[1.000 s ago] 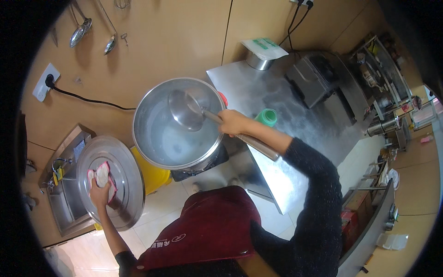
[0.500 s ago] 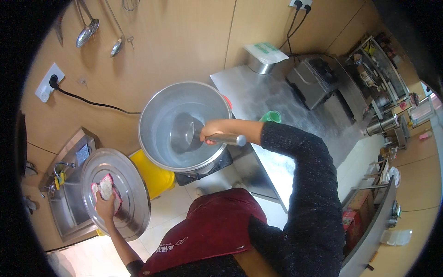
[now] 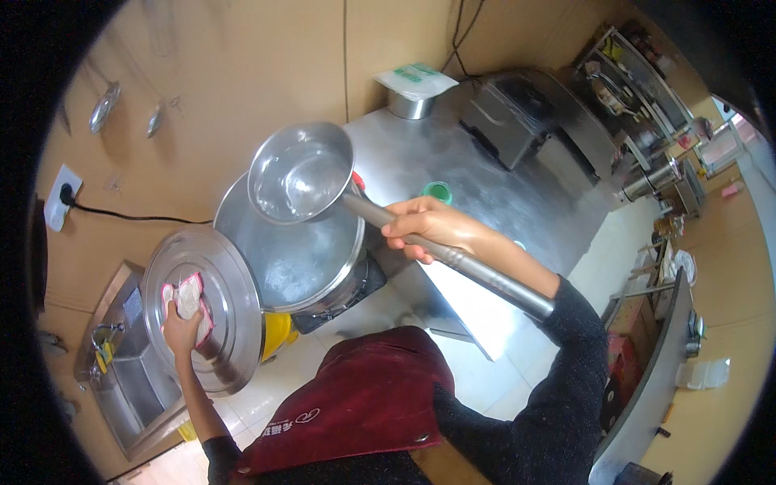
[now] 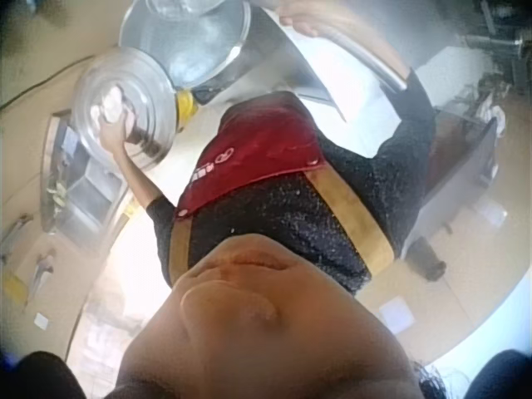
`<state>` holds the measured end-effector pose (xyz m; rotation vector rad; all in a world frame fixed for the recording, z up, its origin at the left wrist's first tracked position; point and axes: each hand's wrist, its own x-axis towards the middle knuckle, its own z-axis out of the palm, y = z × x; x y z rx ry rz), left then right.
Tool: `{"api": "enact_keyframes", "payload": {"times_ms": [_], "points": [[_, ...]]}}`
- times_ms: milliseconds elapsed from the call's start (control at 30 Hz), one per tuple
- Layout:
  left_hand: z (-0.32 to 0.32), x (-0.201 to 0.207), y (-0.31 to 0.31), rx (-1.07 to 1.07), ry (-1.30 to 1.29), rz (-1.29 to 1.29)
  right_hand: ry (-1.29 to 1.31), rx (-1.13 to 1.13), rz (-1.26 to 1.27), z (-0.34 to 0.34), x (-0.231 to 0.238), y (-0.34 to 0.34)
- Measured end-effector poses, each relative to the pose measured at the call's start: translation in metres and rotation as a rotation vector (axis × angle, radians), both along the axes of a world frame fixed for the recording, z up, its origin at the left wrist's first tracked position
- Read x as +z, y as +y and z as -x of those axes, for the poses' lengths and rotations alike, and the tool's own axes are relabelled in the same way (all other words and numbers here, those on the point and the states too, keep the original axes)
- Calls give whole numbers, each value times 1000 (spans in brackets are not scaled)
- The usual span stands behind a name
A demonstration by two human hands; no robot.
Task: The person retrieves a green thermos, pours hot water into a pot, and then moves to a prep table. They roll a large piece of dough into a long rope, cut it into small pieces with a yellow scraper, and weigh each piece on a digital scale before setting them aside.
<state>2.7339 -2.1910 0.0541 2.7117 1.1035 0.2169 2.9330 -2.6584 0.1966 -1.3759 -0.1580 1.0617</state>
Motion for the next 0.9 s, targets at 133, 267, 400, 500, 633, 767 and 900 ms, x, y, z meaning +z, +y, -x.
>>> {"api": "enact_keyframes", "payload": {"times_ms": [133, 267, 400, 500, 633, 767, 900], "points": [[-50, -6, -19, -153, 10, 52, -61, -177, -7, 17, 32, -46], [-88, -10, -37, -258, -78, 19, -130, -350, 107, 36, 48, -90], [-122, -14, -60, -354, -43, 93, -204, -461, 242, 45, 50, -127], [-140, -14, -76, -361, 41, 12, -174, -550, 326, 51, 46, -146], [-153, -11, -88, -396, 70, 17, -167, -633, 341, 59, 35, -163], [-158, -7, -92, -404, 75, 30, -135, -651, 377, 64, 21, -175], [-158, -4, -94, -394, 98, 57, -113, -651, 367, 65, 8, -183]]}}
